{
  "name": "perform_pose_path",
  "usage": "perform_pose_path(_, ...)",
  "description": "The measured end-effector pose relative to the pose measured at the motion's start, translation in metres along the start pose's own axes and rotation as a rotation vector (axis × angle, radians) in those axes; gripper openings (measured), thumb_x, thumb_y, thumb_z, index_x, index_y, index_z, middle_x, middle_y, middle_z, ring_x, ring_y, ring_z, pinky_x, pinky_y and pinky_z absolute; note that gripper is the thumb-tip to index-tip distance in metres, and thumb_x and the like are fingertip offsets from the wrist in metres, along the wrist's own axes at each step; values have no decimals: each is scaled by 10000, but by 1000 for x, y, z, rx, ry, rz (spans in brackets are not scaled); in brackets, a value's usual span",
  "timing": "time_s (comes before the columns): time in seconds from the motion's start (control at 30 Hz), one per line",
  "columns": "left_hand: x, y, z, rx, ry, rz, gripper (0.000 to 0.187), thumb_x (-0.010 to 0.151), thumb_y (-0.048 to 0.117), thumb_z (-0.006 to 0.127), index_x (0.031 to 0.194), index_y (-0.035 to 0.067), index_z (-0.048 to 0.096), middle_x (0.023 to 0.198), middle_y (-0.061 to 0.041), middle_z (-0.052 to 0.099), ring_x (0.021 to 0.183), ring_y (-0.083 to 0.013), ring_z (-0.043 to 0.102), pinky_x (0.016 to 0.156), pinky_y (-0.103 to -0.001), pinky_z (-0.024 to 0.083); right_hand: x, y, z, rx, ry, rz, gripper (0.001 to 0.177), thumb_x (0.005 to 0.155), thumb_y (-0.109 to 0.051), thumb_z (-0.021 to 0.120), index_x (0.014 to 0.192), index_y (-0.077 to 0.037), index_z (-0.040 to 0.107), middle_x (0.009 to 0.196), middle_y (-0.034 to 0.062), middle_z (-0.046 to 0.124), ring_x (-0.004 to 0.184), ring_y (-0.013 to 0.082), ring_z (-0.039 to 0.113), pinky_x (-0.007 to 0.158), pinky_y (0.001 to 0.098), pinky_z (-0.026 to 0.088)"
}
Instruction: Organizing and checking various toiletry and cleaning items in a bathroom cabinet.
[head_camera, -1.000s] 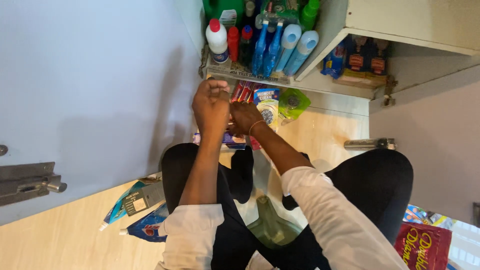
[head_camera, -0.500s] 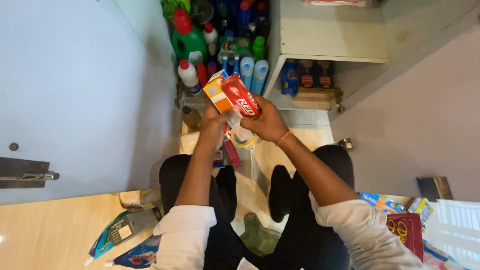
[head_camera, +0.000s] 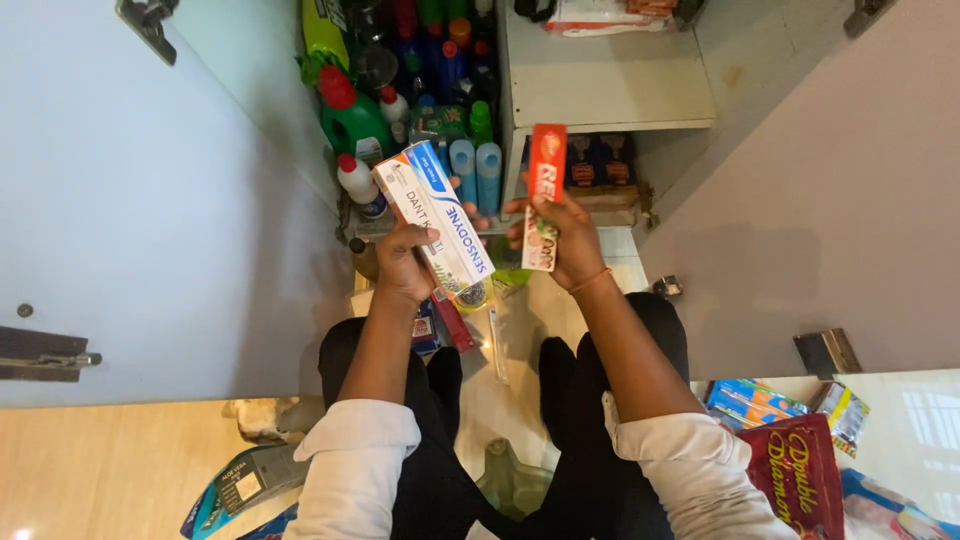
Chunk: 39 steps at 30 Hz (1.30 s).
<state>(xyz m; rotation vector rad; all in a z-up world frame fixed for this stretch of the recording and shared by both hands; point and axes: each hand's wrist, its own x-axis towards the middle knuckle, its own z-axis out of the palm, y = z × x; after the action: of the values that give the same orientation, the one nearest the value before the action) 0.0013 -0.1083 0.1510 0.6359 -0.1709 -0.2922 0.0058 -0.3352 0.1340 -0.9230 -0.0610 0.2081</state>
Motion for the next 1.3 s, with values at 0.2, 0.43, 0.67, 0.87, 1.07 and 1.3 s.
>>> perform_pose_path(0.2,23,-9,-10,197,-51,-49,829,642,141,709,1426,-42,510,1148,-216,684,1018,-379,687,964,-524,564,3,4,-20,29,-3,-94,469,1028,-226,635,1449,-33,559,967,121,693,700,195,689,591,312,571)
perform_pose_path(0.43,43,-60,-51,458,179,100,675,870,132,790,1453,38,463,1288,-91,610,1197,-246,594,1055,-421,469,18,44,-59,-60,37,-127,426,1010,-217,583,1341,50,557,1061,138,737,784,177,697,700,314,604)
perform_pose_path(0.67,56,-83,-88,219,167,59,664,909,106,726,1479,116,384,1297,-61,555,1242,-245,542,1095,-424,425,22,35,-27,-460,92,-306,598,980,-65,683,1530,-23,453,1188,25,658,1018,80,607,901,242,520)
perform_pose_path(0.87,61,-80,-69,46,169,64,696,828,76,561,1488,139,349,1300,-96,555,1225,-287,566,1082,-471,455,20,37,-18,-506,54,-369,632,965,-23,727,1536,-8,455,1220,28,652,1076,100,620,943,267,535)
perform_pose_path(1.07,57,-77,-56,92,153,30,752,801,96,533,1519,119,314,1357,-136,547,1236,-305,589,1066,-478,495,26,49,-27,-456,-102,-261,617,995,-15,679,1557,-6,424,1445,13,579,1262,87,573,1085,272,487)
perform_pose_path(1.3,59,-80,-75,321,154,102,714,860,95,656,1511,35,371,1353,-179,551,1263,-288,582,1100,-421,478,29,47,-29,-460,74,-245,596,879,-11,820,1409,38,550,1253,97,670,1119,163,649,987,347,569)
